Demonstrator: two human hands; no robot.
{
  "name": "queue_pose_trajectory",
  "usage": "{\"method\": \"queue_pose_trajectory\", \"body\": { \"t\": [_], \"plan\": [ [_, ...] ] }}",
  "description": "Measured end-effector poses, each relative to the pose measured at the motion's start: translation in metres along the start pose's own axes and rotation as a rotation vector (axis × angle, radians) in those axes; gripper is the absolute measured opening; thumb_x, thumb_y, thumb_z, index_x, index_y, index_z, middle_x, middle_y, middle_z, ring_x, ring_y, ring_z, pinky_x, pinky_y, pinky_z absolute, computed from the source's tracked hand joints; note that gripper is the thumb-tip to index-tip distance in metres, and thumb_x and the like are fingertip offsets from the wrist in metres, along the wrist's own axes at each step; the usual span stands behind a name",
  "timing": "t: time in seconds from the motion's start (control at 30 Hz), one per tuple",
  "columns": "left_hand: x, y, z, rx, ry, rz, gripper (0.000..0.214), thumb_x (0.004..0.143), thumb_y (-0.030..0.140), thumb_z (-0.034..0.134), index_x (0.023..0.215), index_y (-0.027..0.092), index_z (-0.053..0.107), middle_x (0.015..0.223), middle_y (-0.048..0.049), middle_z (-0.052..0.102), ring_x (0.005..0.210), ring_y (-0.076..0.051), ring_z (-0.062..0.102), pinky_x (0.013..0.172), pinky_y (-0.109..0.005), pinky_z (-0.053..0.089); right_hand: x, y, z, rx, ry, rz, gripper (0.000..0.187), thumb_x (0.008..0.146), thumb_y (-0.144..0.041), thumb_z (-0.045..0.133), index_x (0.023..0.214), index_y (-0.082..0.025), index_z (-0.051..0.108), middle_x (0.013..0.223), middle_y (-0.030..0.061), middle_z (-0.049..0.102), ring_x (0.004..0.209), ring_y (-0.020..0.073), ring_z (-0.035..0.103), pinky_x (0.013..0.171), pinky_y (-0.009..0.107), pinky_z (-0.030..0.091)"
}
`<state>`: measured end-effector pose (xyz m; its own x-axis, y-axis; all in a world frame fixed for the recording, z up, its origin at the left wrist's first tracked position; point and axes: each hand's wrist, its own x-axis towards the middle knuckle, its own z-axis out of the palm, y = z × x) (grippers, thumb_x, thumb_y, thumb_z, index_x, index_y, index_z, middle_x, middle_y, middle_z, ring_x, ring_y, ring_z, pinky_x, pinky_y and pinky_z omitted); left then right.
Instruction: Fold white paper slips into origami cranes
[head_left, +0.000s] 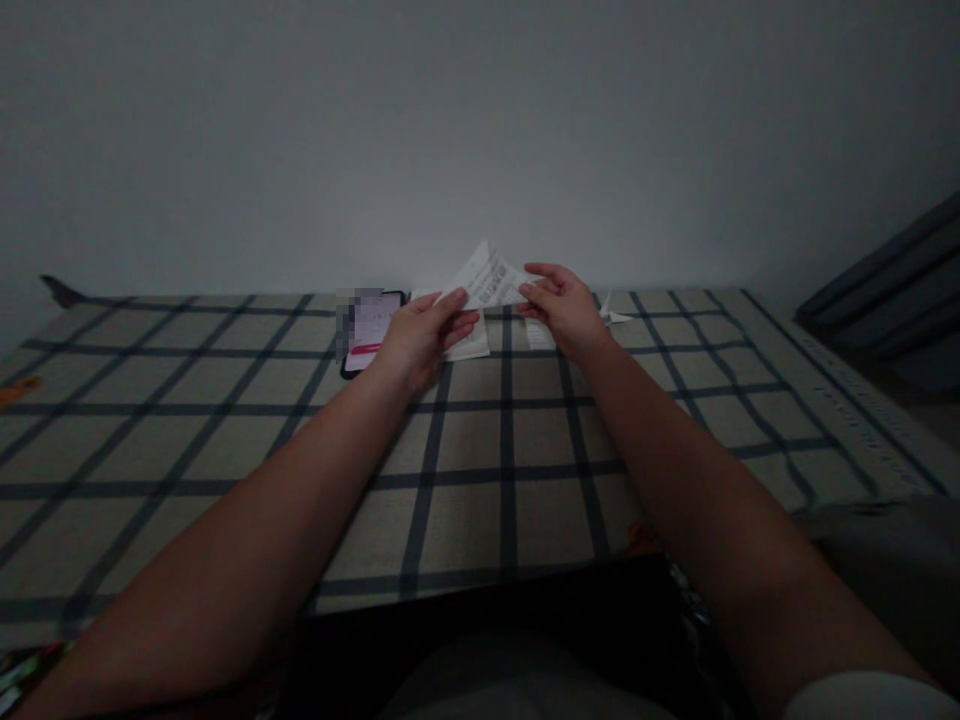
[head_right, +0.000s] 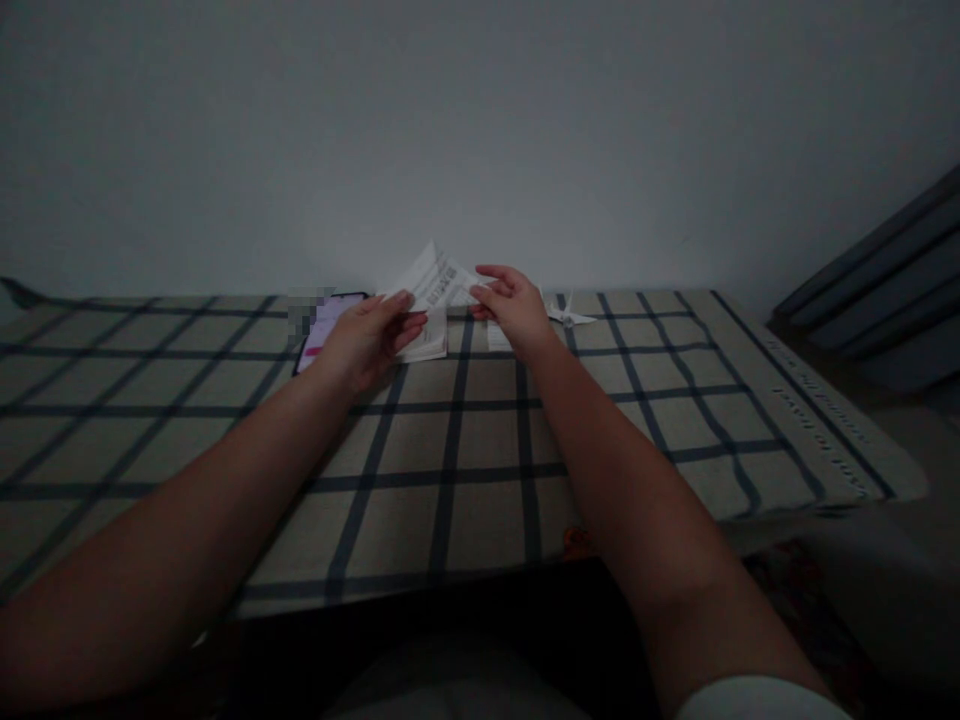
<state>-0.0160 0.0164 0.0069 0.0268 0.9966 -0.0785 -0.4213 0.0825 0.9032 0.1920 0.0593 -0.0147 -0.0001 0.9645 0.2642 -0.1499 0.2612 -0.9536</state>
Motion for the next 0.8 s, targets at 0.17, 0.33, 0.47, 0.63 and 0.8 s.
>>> {"method": "queue_pose_trajectory", "body": {
  "t": [0.17, 0.33, 0.47, 0.63, 0.8],
  "plan": [
    [-0.004, -0.005, -0.001, 0.012, -0.075, -0.018, 0.019, 0.08, 0.014, 0.086, 0.092, 0.016, 0.073, 0.084, -0.0014, 0.077, 0.067, -0.008, 0.069, 0.071, -0.018, 0.061, -0.001, 0.0, -0.001, 0.012, -0.033, -0.058, 0.049, 0.077, -0.037, 0.091, 0.117, -0.027, 0.065, 0.087, -0.0049, 0.071, 0.068, 0.0105, 0.068, 0.071, 0.026, 0.064],
    [-0.004, -0.006, 0.001, -0.005, -0.053, 0.014, 0.021, 0.077, 0.013, 0.089, 0.09, 0.014, 0.072, 0.085, -0.0023, 0.077, 0.067, -0.007, 0.067, 0.071, -0.017, 0.059, -0.003, -0.007, 0.001, 0.004, -0.001, -0.044, 0.058, 0.082, -0.041, 0.089, 0.132, -0.032, 0.061, 0.096, -0.0038, 0.073, 0.07, 0.0101, 0.069, 0.072, 0.025, 0.063],
    [-0.002, -0.005, 0.001, -0.034, 0.004, 0.063, 0.018, 0.08, 0.014, 0.087, 0.085, 0.015, 0.07, 0.081, -0.0013, 0.074, 0.066, -0.007, 0.066, 0.069, -0.016, 0.059, -0.008, -0.012, 0.005, 0.134, -0.051, 0.08, 0.051, 0.081, -0.044, 0.091, 0.122, -0.028, 0.066, 0.094, -0.0023, 0.075, 0.07, 0.0104, 0.07, 0.073, 0.026, 0.063],
    [-0.003, -0.008, -0.002, 0.061, -0.021, 0.093, 0.025, 0.074, 0.024, 0.092, 0.088, 0.016, 0.073, 0.086, -0.0024, 0.076, 0.067, -0.008, 0.065, 0.071, -0.02, 0.057, -0.014, -0.008, 0.011, 0.141, -0.241, 0.185, 0.044, 0.071, -0.049, 0.098, 0.087, -0.017, 0.072, 0.081, 0.0034, 0.076, 0.073, 0.0121, 0.071, 0.072, 0.025, 0.063],
    [-0.001, -0.015, -0.007, 0.234, -0.019, 0.132, 0.037, 0.066, 0.04, 0.097, 0.086, 0.016, 0.077, 0.082, -0.0048, 0.077, 0.07, -0.012, 0.067, 0.065, -0.022, 0.051, -0.012, -0.003, 0.014, 0.067, -0.182, 0.108, 0.051, 0.061, -0.058, 0.1, 0.081, -0.018, 0.076, 0.075, 0.0024, 0.076, 0.066, 0.0119, 0.069, 0.068, 0.025, 0.061]
  ]
}}
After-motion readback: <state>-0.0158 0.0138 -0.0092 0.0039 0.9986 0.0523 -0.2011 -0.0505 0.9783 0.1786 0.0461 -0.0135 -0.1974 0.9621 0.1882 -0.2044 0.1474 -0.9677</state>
